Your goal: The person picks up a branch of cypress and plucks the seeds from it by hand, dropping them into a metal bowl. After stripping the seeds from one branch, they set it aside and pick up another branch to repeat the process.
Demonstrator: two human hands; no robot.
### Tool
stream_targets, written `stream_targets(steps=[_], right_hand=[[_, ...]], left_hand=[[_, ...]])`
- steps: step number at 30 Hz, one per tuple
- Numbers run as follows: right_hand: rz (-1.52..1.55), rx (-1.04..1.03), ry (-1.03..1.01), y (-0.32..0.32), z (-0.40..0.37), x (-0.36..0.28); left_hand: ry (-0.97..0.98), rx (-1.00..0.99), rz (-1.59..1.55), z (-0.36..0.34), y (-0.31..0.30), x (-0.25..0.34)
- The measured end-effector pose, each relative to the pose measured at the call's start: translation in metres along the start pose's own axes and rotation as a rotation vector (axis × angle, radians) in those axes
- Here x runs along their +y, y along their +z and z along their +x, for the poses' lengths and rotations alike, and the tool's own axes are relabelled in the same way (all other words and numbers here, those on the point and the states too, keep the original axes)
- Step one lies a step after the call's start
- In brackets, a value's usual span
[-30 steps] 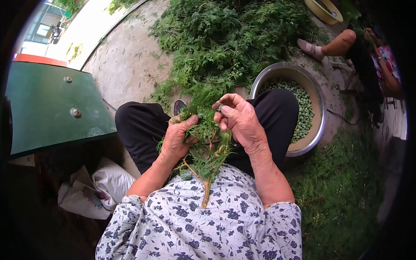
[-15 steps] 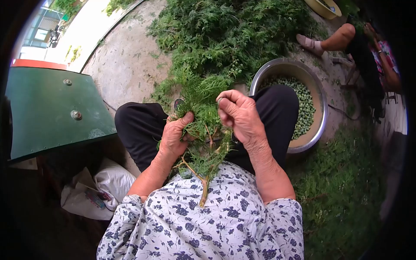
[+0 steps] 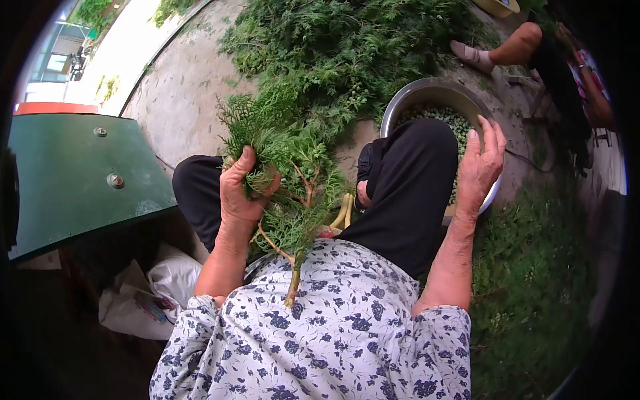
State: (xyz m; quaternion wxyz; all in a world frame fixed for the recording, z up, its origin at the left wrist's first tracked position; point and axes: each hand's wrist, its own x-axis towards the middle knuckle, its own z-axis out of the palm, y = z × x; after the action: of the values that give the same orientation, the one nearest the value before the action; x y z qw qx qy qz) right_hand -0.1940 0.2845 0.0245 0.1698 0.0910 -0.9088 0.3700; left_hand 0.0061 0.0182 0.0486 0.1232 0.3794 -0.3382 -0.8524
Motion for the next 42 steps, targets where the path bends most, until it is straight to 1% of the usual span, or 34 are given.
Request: stream_targets(steps=[1, 3, 4, 5, 6, 7, 9, 10, 12, 13, 15, 16, 17, 19, 20, 21, 23, 24, 25, 27, 29, 31, 32, 33, 35, 36, 37, 39, 40, 42], right_hand=[[0.256, -0.014, 0.069, 0.005, -0.006, -0.016], [0.733, -0.308, 0.288, 0.027, -0.027, -0.037], [0.784, -0.550, 0.400, 0.036, -0.039, -0.050], [0.827, -0.797, 0.509, 0.043, -0.053, -0.060], [0.818, -0.964, 0.555, 0.054, -0.071, -0.061], [0.805, -1.132, 0.595, 0.065, -0.087, -0.060], [0.958, -1.299, 0.906, 0.075, -0.113, -0.060], [0.958, -1.300, 0.902, 0.079, -0.127, -0.059], [1.458, -1.153, 1.236, 0.085, -0.145, -0.059], [1.457, -1.151, 1.227, 0.083, -0.138, -0.070], [1.531, -1.074, 1.335, 0.076, -0.117, -0.094], [1.571, -1.117, 1.157, 0.079, -0.116, -0.092], [1.574, -1.120, 1.142, 0.081, -0.112, -0.091], [1.599, -1.116, 0.990, 0.088, -0.098, -0.094], [1.756, -1.110, 0.958, 0.099, -0.091, -0.096], [1.758, -1.123, 0.938, 0.105, -0.080, -0.099], [1.548, -1.102, 0.922, 0.113, -0.056, -0.108], [1.484, -1.051, 0.886, 0.118, -0.046, -0.113], [1.443, -1.067, 0.804, 0.126, -0.037, -0.110], [1.466, -1.007, 0.672, 0.127, -0.018, -0.124], [1.493, -0.987, 0.623, 0.136, -0.006, -0.125], [1.518, -0.967, 0.578, 0.144, 0.001, -0.125], [1.536, -0.945, 0.559, 0.145, 0.001, -0.125], [1.554, -0.923, 0.541, 0.145, 0.001, -0.125], [1.560, -0.929, 0.548, 0.140, -0.005, -0.129], [1.551, -0.918, 0.530, 0.137, -0.008, -0.131], [1.542, -0.904, 0.514, 0.134, -0.013, -0.133], [1.563, -0.937, 0.483, 0.136, -0.023, -0.129], [1.534, -0.927, 0.455, 0.137, -0.026, -0.128], [1.492, -0.907, 0.395, 0.141, -0.034, -0.121]], left_hand=[[0.029, -0.025, -0.014, 0.001, 0.001, 0.000], [0.088, -0.073, -0.043, 0.001, 0.002, 0.000], [0.091, -0.077, -0.040, 0.000, 0.004, 0.001], [0.168, -0.086, 0.104, -0.002, 0.007, 0.002], [0.244, -0.095, 0.248, -0.004, 0.008, 0.003], [0.250, -0.098, 0.247, -0.004, 0.007, 0.002], [0.557, -0.107, 0.624, -0.002, 0.002, -0.002], [0.560, -0.106, 0.623, -0.003, 0.005, 0.000], [0.414, -0.202, 0.270, -0.004, 0.014, 0.006], [0.419, -0.207, 0.266, -0.003, 0.017, 0.004], [0.780, -0.183, 0.575, -0.001, 0.022, -0.001], [0.840, -0.072, 0.616, 0.005, 0.020, -0.007], [0.852, -0.074, 0.612, 0.007, 0.017, -0.008], [0.797, 0.063, 0.722, 0.010, 0.010, -0.003], [0.815, -0.062, 0.721, 0.014, 0.004, 0.003], [0.833, -0.059, 0.716, 0.017, 0.003, 0.007], [0.373, -0.105, -0.279, 0.019, 0.008, 0.017], [0.368, 0.043, -0.341, 0.022, 0.007, 0.021], [0.383, 0.037, -0.348, 0.027, 0.004, 0.022], [0.281, 0.202, -0.456, 0.046, -0.012, 0.020], [0.303, 0.214, -0.416, 0.055, -0.021, 0.023], [0.403, 0.723, 0.106, 0.054, -0.016, 0.022], [0.765, 0.785, 0.287, 0.060, -0.018, 0.015], [0.772, 0.785, 0.277, 0.057, -0.020, 0.015], [1.159, 0.493, 0.839, 0.030, -0.003, 0.031], [1.056, 0.219, 0.614, 0.037, -0.004, 0.026], [1.055, 0.228, 0.611, 0.034, 0.007, 0.027], [0.502, -0.040, 0.316, 0.027, 0.037, 0.034], [0.503, -0.036, 0.313, 0.033, 0.038, 0.029], [0.114, -0.024, -0.070, 0.051, 0.033, 0.015]])
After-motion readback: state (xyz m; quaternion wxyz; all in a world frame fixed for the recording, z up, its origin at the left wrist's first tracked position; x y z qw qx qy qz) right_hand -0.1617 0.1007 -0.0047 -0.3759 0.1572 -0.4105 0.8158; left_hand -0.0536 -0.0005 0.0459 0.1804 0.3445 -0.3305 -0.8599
